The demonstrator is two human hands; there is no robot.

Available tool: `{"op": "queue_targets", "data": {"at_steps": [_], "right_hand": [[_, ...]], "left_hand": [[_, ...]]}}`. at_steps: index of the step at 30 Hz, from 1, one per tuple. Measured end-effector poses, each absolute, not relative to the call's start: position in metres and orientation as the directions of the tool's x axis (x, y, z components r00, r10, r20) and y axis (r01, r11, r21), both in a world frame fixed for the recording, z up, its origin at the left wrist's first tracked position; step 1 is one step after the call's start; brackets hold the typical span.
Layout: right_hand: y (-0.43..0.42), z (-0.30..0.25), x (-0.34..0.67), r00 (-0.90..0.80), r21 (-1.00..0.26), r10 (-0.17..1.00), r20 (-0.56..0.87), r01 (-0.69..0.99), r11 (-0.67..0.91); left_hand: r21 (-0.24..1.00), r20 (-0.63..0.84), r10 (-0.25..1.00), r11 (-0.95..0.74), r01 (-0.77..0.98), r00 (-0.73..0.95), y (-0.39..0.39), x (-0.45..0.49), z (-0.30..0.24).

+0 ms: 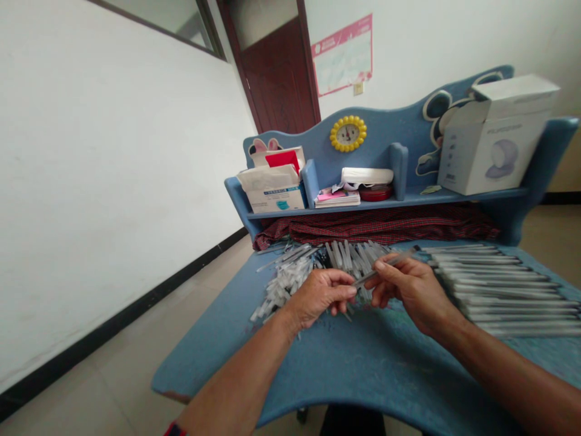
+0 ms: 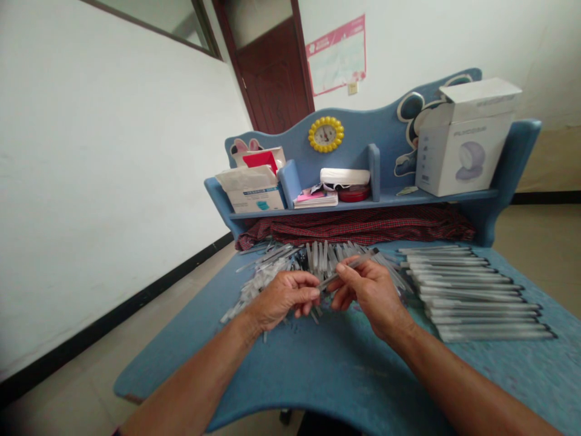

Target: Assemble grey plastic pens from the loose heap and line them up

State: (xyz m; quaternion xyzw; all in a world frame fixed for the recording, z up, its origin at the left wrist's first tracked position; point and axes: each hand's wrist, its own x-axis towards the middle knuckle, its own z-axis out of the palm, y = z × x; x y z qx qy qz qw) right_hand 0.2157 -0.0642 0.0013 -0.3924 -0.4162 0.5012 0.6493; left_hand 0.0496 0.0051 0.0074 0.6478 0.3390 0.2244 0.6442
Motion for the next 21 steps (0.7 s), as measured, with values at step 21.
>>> {"op": "queue_targets", "data": {"at_steps": [21], "right_hand": [[-0.067,0.000,0.208,0.148,-0.853,0.982,0.116,-0.491,0.175]], "left_hand": [[0.996,0.012,0.774,-0.064,0.060,0.633,-0.010,0.054,0.016]]}}
